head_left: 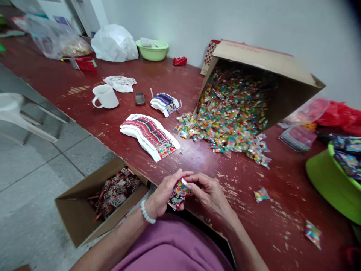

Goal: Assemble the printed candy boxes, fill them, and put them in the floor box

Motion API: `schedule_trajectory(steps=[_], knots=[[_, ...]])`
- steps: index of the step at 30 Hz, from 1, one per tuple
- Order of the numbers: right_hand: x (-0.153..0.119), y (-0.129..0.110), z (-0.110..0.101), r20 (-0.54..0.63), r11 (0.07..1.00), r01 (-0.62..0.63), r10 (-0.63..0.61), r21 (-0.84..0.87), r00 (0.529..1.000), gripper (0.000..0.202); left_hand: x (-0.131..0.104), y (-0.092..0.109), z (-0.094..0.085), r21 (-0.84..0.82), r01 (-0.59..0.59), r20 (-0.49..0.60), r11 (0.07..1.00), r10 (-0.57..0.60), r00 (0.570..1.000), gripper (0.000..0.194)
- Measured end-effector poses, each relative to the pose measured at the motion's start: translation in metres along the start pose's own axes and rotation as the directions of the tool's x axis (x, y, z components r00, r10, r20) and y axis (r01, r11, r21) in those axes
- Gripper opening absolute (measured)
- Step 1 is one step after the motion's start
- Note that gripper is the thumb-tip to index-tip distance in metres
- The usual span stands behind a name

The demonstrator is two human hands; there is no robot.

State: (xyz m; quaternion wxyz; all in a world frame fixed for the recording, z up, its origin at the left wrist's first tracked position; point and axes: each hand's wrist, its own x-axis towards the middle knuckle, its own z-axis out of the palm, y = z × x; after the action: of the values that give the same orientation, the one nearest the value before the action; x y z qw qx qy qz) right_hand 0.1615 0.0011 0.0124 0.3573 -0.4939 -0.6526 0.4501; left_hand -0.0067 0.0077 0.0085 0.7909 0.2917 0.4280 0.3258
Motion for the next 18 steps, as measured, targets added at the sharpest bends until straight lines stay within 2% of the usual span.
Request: schedule_trajectory(steps=[4, 8, 11, 14, 18], knots=[[-0.001, 0.001, 0.002, -0.021, 0.996, -0.082, 0.083, 0.040, 0.996, 0.019, -0.001, -0.001, 0.002, 0.044, -0.015, -0.010, 0.999, 0.015, 1.000, 0.058], [0.000, 0.007, 0.007, -0.018, 0.951, -0.235, 0.243, 0.203, 0.970, 0.027, 0.000, -0.002, 0.002, 0.034, -0.004, 0.004, 0.999, 0.004, 1.000, 0.061], [0.001, 0.009, 0.010, -0.040, 0.939, -0.249, 0.266, 0.238, 0.963, 0.026, -0.001, -0.003, 0.002, 0.057, -0.028, 0.012, 0.998, 0.028, 1.000, 0.061], [0.000, 0.004, 0.008, -0.076, 0.986, -0.137, 0.144, 0.093, 0.987, 0.022, -0.002, -0.003, 0.001, 0.069, -0.054, -0.014, 0.996, 0.055, 0.998, 0.056], [-0.007, -0.005, 0.010, -0.018, 0.992, 0.090, -0.092, -0.093, 0.996, 0.019, -0.001, -0.005, -0.001, -0.013, -0.033, -0.067, 0.999, 0.032, 0.997, 0.046]])
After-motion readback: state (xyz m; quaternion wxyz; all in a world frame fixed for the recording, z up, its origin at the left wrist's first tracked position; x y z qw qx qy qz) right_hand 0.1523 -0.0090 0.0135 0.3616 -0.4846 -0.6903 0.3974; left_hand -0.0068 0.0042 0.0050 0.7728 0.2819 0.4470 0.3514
